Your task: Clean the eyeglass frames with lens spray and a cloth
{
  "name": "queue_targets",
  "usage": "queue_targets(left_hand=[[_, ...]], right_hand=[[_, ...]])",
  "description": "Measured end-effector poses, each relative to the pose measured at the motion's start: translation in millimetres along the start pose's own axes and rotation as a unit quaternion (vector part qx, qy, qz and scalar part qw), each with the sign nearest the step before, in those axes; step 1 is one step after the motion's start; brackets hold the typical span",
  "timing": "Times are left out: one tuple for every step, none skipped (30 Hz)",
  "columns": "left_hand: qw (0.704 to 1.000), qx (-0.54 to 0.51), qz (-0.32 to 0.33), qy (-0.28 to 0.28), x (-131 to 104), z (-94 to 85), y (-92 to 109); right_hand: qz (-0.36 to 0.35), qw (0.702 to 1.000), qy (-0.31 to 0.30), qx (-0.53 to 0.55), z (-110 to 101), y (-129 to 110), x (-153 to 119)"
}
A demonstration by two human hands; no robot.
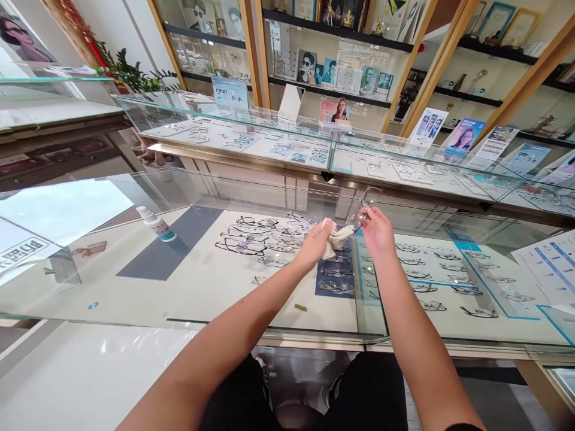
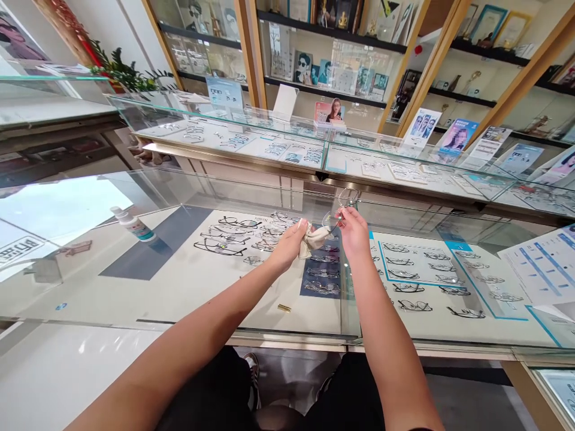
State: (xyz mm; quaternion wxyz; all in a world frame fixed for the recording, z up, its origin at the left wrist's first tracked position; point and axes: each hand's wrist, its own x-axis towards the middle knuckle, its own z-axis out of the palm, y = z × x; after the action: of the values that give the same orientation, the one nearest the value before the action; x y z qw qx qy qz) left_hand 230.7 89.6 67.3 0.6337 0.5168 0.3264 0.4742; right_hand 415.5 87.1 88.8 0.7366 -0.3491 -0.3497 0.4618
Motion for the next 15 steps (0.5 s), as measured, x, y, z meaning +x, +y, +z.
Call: queue_targets(left_hand=[[1.0,0.003,-0.013,0.0,-0.5,-0.2,0.1],[1.0,0.002,-0.031,-0.004,-1.2,-0.1,0.0],[0.998,-0.006,-0.053,-0.014,-2.1,0.6,-0.3],[0.996,-0.017,-0.079,-0.029,-3.3,1.8,-1.0],[0.993,-0.03,-0.106,-0.048,-4.9,3.5,-1.8],[0.988,-0.043,-0.131,-0.069,-7.0,5.6,-2.9],[0.983,-0.056,-0.152,-0.089,-9.5,8.1,-4.0],[0.977,-0.069,-0.169,-0.107,-12.3,10.7,-5.2],[0.972,-0.079,-0.18,-0.125,-15.5,13.5,-6.3],[0.968,-0.089,-0.186,-0.142,-18.8,16.3,-7.3],[0.964,-0.098,-0.192,-0.158,-22.2,18.9,-8.0],[0.959,-0.103,-0.199,-0.175,-25.6,21.3,-8.5],[0.955,-0.104,-0.207,-0.188,-28.8,23.3,-8.8],[0.951,-0.101,-0.215,-0.196,-31.7,25.1,-9.0],[0.949,-0.098,-0.222,-0.199,-34.2,26.6,-9.2]], right_hand=[[-0.004,1.0,0.007,0.005,-2.5,-3.1,2.3],[-0.009,1.0,0.013,0.009,-4.3,-5.8,4.0],[-0.015,1.0,0.018,0.012,-5.7,-8.0,5.2],[-0.02,0.999,0.022,0.013,-6.7,-9.7,6.1],[-0.023,0.999,0.025,0.012,-7.6,-10.8,6.9],[-0.027,0.999,0.028,0.009,-8.4,-11.6,7.6],[-0.031,0.999,0.032,0.006,-9.3,-12.1,8.4],[-0.035,0.999,0.035,0.001,-10.3,-12.5,9.3],[-0.038,0.999,0.038,-0.003,-11.3,-12.8,10.1],[-0.042,0.998,0.04,-0.008,-12.3,-13.2,10.7],[-0.045,0.998,0.039,-0.014,-13.1,-13.9,11.3],[-0.048,0.998,0.039,-0.02,-13.6,-14.8,11.6],[-0.052,0.997,0.04,-0.028,-13.9,-16.1,11.7],[-0.059,0.997,0.044,-0.036,-14.0,-17.8,11.6],[-0.067,0.995,0.05,-0.044,-13.7,-19.8,11.4]])
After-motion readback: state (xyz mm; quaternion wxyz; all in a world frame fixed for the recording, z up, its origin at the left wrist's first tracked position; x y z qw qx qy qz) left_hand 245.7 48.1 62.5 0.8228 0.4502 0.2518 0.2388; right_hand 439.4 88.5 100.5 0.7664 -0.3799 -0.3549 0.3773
